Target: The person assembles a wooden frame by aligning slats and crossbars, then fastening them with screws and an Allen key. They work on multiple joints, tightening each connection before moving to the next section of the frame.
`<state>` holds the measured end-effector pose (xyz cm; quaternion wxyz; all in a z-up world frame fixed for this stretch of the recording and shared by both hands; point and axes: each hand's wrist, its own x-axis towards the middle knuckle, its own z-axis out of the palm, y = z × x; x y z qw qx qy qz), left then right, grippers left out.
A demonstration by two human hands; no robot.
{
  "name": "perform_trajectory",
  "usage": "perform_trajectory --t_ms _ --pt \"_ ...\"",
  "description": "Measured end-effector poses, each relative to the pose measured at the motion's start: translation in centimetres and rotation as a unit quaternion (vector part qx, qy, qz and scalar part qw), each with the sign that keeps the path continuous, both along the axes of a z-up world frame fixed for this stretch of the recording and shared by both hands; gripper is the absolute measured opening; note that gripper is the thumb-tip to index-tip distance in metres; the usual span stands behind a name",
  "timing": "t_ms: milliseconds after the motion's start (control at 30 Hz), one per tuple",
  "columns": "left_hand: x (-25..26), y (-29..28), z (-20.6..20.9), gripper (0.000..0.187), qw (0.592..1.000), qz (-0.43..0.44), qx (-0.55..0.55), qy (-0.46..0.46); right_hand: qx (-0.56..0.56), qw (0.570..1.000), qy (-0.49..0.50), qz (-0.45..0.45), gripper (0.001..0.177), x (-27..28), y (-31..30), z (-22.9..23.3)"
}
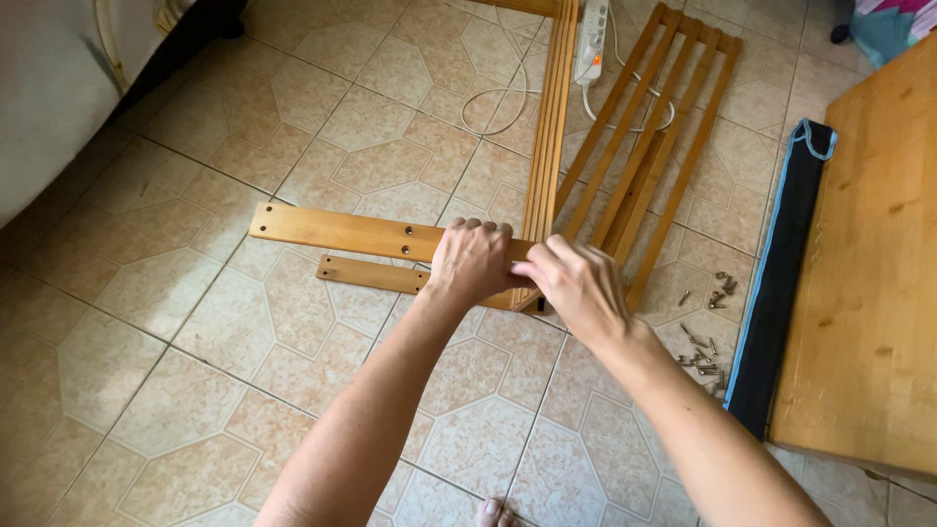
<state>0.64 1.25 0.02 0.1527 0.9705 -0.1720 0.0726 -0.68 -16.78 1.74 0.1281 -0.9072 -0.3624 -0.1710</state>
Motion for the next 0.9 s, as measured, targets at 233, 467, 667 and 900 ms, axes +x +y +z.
perform_trajectory --t_ms 233,467,667,900 --pt "-0.3 0.6 0.7 0.073 0.999 -0.034 -0.021 -0.022 -0.018 0.998 -0.019 0.051 0.017 0.0 -1.7 0.3" --pt "-0.8 2.7 0.8 0.066 0.998 -0.055 0.009 -0.014 0.056 0.990 0.108 0.073 0.014 0.7 0.9 -0.2" --pt "-1.5 5.0 0.5 0.059 0.996 -0.079 0.017 -0.041 0.095 0.975 0.170 0.110 0.022 0.2 2.5 0.4" --pt "-1.7 5.5 1.0 0.070 0.999 -0.048 -0.003 -0.018 0.051 0.986 0.084 0.132 0.025 -0.8 2.8 2.2"
